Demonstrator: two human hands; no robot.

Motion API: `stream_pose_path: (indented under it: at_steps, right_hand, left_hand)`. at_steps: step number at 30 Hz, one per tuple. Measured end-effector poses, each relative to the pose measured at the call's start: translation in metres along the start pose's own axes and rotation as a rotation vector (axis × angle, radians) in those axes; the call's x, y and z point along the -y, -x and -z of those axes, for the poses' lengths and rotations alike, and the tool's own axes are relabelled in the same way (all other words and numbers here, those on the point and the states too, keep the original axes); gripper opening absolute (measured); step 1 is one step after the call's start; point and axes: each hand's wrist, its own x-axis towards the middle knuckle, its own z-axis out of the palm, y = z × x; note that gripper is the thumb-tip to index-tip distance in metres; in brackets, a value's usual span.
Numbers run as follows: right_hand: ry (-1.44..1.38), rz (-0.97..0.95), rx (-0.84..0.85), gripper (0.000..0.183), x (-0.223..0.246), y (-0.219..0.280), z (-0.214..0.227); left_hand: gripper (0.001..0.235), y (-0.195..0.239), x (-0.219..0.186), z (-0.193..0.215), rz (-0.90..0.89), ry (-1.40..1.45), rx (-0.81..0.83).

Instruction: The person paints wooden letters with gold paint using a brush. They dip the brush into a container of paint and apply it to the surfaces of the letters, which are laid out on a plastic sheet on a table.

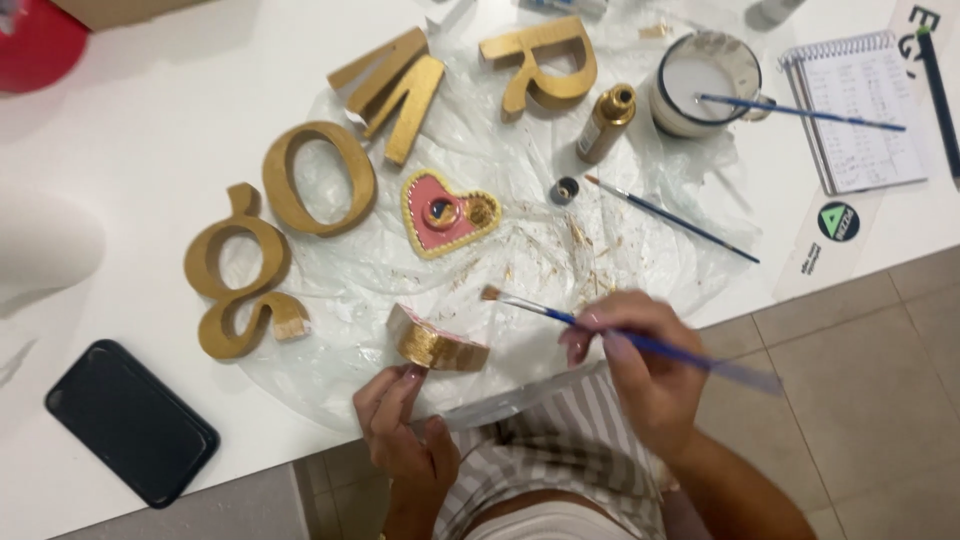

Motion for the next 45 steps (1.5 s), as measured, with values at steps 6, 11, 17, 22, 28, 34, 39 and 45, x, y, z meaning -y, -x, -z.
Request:
stream_pose_path:
  at_steps: [6,11,17,22,28,34,39,45]
  right_hand:
    - [-0.116,-0.263,0.236,0.024,-0.006,-0.073,-0.026]
    - [0.024,-0.312,0.355,0.027,-0.008,-0.087,-0.033]
    - [0.149,-0.246,0.416,0.030,-0.002,-0.092,-0.026]
    - [0.141,0.002,0.438,0.032,0.002,-0.090,-0.014]
    - [-0.004,-0.184,0.468,0.030,0.019,-0.097,-0.023]
    - [0.029,-0.105,0.430,0.033,0.003,-0.071,-0.034]
    - [0.064,-0.077,0.412,0.030,-0.005,-0.061,-0.041]
    - [0.096,0.001,0.375,0.027,-0.004,-0.070,-0.039]
  left_hand:
    - [0.034,-0.001,-0.004,0.007,0.050,-0.038,0.039]
    - [0.034,0.011,0.001,0.004,0.095,-0.038,0.032]
    - [0.039,0.022,0.005,0.001,0.147,-0.052,0.020]
    - [0.039,0.014,0.007,-0.001,0.082,-0.062,-0.009]
    - [0.040,0.009,0.004,0.000,0.130,0.056,0.007]
    - [0.035,-0.003,0.004,-0.002,0.043,-0.053,-0.062]
    - [0.038,-0.016,-0.002,0.003,-0.022,-0.061,-0.077]
    - [0.036,-0.017,-0.003,0.002,-0.018,-0.071,-0.099]
